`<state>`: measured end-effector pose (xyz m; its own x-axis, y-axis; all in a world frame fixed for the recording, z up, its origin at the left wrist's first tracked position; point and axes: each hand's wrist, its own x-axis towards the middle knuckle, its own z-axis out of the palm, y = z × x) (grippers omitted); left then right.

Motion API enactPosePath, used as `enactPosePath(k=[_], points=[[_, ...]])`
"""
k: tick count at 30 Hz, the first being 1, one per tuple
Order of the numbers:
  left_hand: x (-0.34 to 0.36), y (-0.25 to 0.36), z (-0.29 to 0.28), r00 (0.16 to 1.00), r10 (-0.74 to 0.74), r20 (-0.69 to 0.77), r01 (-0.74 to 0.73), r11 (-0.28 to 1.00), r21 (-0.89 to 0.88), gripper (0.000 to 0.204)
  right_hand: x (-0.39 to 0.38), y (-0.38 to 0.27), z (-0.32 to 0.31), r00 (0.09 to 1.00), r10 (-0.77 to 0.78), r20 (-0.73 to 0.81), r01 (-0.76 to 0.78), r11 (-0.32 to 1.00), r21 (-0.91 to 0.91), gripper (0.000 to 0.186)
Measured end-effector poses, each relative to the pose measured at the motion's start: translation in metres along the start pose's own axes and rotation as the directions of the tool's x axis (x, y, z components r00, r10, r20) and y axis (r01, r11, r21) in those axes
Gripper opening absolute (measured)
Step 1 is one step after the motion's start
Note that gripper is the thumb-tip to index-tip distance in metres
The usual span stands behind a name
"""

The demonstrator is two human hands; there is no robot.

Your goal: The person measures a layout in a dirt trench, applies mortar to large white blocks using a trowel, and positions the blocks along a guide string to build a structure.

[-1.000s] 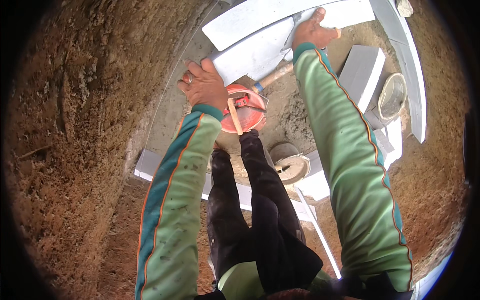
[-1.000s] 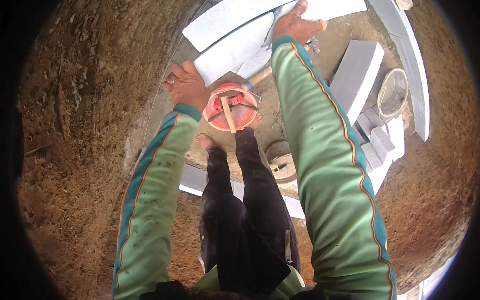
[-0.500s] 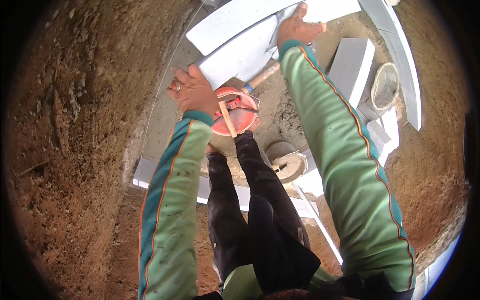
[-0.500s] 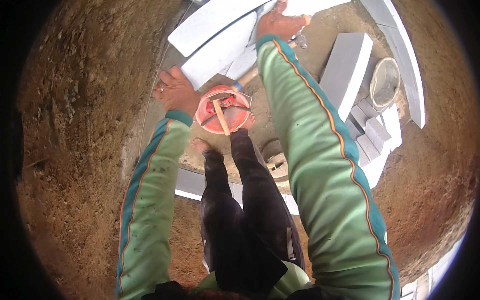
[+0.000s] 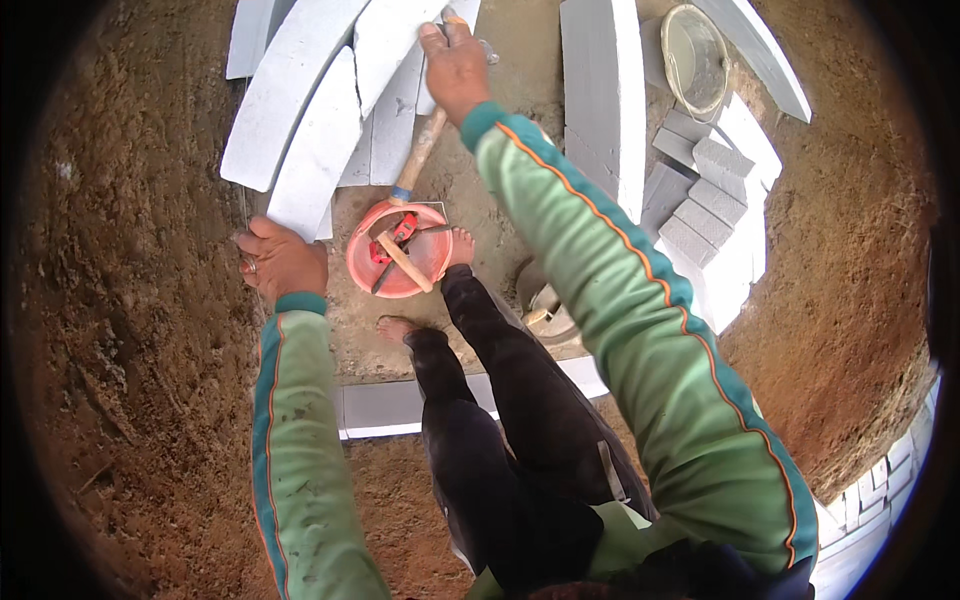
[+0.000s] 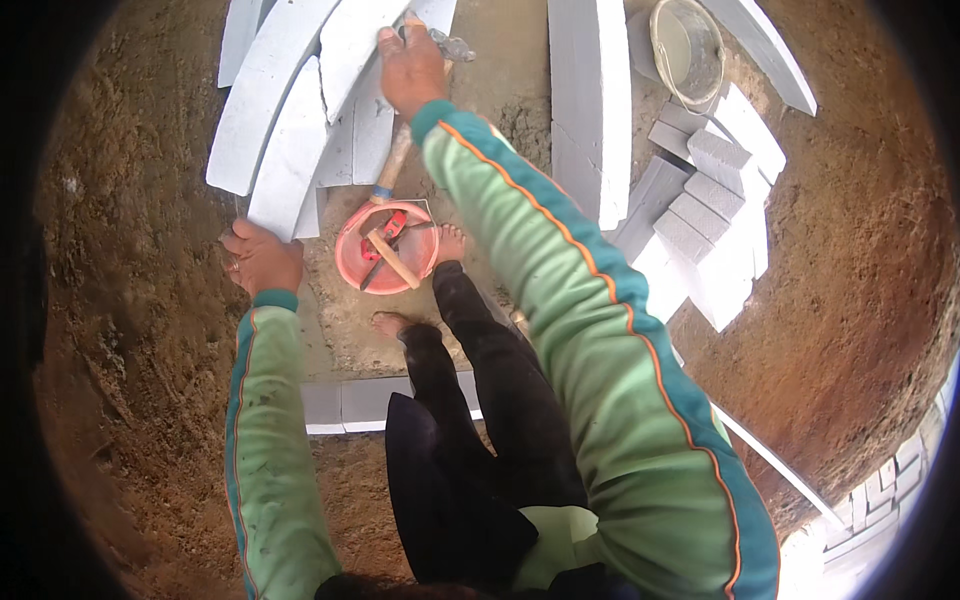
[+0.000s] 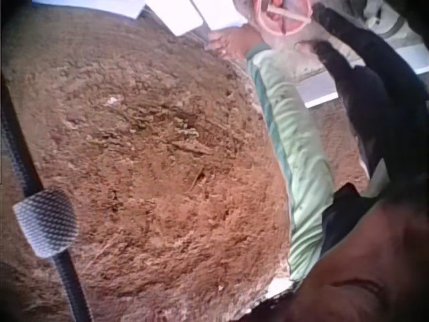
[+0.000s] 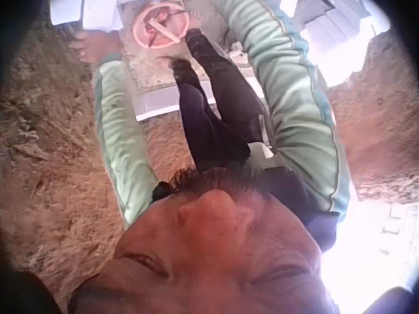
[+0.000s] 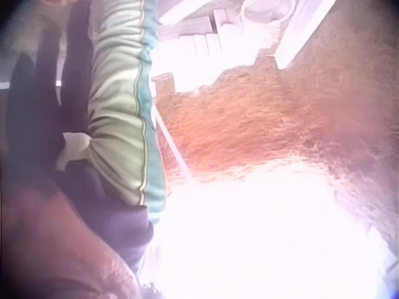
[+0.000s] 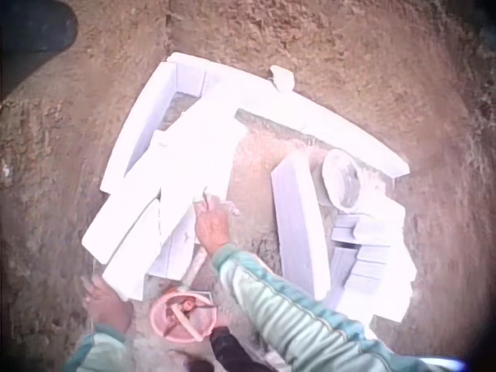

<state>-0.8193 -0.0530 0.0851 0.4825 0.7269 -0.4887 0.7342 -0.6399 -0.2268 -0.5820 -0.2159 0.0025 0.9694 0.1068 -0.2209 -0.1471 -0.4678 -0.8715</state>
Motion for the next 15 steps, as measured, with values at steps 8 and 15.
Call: enactPosePath(k=[8,15], points=[[0.003,0.01,-0.006,1.0,0.029,-0.004,-0.029,0.999,0.022,0.086,-0.012,0.164,-0.329,0.928,-0.32,-0.192,0.022,0.561,-0.827,0.051],[-0.004,-0.003,-0.007,0.998,0.01,-0.065,-0.007,0.999,0.044,0.084,-0.191,0.104,-0.295,0.995,0.09,0.036,-0.049,0.792,-0.609,0.033]])
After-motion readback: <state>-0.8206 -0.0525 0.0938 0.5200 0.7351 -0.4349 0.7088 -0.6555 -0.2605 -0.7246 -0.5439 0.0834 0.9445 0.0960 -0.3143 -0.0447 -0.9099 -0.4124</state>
